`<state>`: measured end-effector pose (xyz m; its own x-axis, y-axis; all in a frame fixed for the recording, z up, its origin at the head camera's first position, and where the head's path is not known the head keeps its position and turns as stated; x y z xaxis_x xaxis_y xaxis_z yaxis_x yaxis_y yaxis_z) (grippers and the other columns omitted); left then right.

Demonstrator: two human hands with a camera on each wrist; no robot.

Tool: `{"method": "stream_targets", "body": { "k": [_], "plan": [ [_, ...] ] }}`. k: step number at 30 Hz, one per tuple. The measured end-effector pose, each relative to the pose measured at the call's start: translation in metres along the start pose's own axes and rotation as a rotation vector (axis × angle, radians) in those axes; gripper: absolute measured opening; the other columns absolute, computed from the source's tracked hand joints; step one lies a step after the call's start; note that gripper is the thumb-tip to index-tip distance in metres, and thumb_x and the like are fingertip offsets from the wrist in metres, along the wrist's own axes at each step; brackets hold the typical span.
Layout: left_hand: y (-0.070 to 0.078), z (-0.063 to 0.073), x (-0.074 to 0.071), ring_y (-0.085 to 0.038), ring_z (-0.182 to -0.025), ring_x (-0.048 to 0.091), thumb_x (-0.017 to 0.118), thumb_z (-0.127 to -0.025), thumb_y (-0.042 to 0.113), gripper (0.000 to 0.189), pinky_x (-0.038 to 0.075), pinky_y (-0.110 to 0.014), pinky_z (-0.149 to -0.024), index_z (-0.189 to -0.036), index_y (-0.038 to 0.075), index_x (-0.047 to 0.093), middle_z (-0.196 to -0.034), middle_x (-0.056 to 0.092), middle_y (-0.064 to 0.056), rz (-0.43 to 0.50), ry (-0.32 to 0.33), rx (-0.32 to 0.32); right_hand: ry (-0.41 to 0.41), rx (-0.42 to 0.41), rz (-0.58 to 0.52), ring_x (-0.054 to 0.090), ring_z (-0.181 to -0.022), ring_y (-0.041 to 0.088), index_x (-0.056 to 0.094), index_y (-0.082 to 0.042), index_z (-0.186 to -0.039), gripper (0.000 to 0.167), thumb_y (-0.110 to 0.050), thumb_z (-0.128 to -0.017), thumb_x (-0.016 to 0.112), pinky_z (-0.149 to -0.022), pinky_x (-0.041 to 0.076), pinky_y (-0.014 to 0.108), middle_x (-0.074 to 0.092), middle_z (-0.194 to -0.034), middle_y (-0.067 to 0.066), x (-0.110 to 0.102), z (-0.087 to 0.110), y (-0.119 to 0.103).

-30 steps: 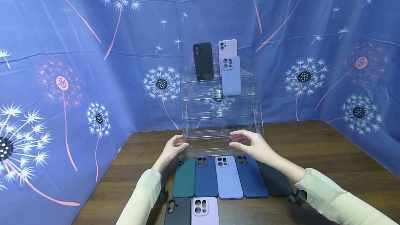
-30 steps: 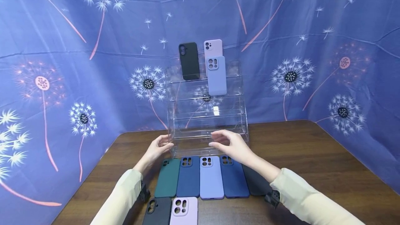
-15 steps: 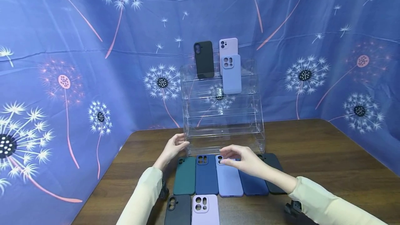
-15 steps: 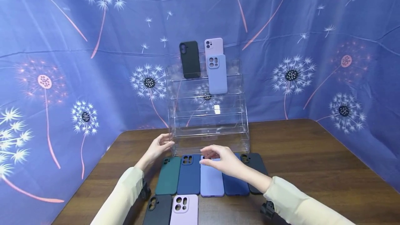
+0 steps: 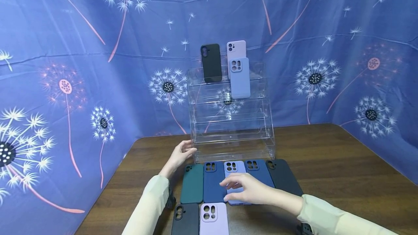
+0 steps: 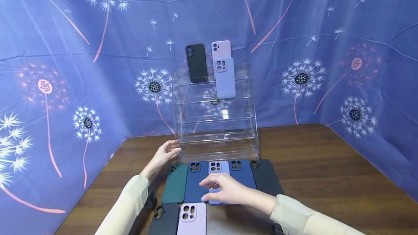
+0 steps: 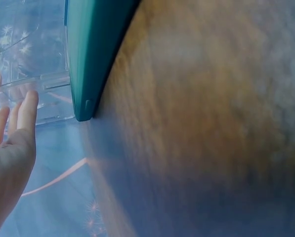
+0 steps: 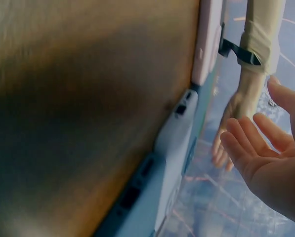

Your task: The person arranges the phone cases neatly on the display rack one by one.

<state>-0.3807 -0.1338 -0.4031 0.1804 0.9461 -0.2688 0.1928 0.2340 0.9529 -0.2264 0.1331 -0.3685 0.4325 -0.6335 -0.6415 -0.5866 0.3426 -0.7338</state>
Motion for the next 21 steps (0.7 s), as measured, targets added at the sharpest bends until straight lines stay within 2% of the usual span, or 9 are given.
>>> {"method": "stream_targets", "body": {
  "k": [4, 8, 13, 15, 21],
  "plan": [
    [0.0, -0.001, 0.0, -0.03, -0.108, 0.059, 0.064, -0.089, 0.012, 0.05, 0.051, -0.039, -0.094, -0.134, -0.003, 0.044, -0.125, 0.053, -0.027, 0.016, -0.014, -0.007, -0.058, -0.005, -0.027, 0.062, -0.104, 0.026, 0.059, 0.001, -0.12, 0.04, -0.023, -0.088, 0.066, -0.09, 0.054, 0.032, 0.063, -0.117, 0.015, 0.01, 0.0, 0.001],
    [0.009, 0.002, 0.001, -0.032, -0.11, 0.058, 0.062, -0.091, 0.011, 0.051, 0.05, -0.041, -0.095, -0.134, -0.006, 0.041, -0.125, 0.052, -0.028, 0.02, -0.05, -0.004, -0.101, -0.028, -0.046, 0.062, -0.106, 0.022, 0.058, 0.002, -0.121, 0.042, -0.021, -0.087, 0.067, -0.089, 0.054, 0.03, 0.063, -0.118, 0.016, 0.016, 0.002, 0.002],
    [0.025, 0.009, 0.001, -0.034, -0.111, 0.056, 0.06, -0.091, 0.008, 0.052, 0.049, -0.044, -0.097, -0.135, -0.01, 0.038, -0.125, 0.049, -0.032, 0.021, -0.084, -0.001, -0.115, -0.079, -0.03, 0.062, -0.105, 0.019, 0.059, 0.002, -0.12, 0.042, -0.023, -0.088, 0.066, -0.086, 0.054, 0.027, 0.064, -0.116, 0.014, 0.024, 0.002, 0.002],
    [0.026, 0.01, 0.0, -0.034, -0.11, 0.057, 0.06, -0.091, 0.008, 0.052, 0.049, -0.044, -0.096, -0.134, -0.011, 0.038, -0.125, 0.049, -0.033, 0.014, -0.082, 0.005, -0.11, -0.094, -0.004, 0.062, -0.105, 0.017, 0.06, 0.0, -0.12, 0.041, -0.024, -0.088, 0.066, -0.085, 0.055, 0.025, 0.065, -0.115, 0.011, 0.028, 0.001, 0.002],
    [0.008, 0.004, -0.002, -0.031, -0.108, 0.058, 0.062, -0.091, 0.012, 0.051, 0.05, -0.043, -0.095, -0.134, -0.006, 0.041, -0.124, 0.051, -0.028, 0.018, -0.052, -0.006, -0.124, -0.112, 0.045, 0.061, -0.103, 0.008, 0.063, -0.004, -0.118, 0.037, -0.027, -0.089, 0.065, -0.084, 0.054, 0.022, 0.066, -0.114, 0.006, 0.034, 0.0, 0.001]
  ]
}}
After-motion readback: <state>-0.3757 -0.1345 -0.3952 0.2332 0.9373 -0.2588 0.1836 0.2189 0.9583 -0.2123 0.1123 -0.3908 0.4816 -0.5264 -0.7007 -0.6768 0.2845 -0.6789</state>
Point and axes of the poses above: each hand's wrist, its own z-axis away from the middle knuckle, its own x-axis out of the palm, y = z × x, the point moved 1 cm from there along -z, towards the middle knuckle
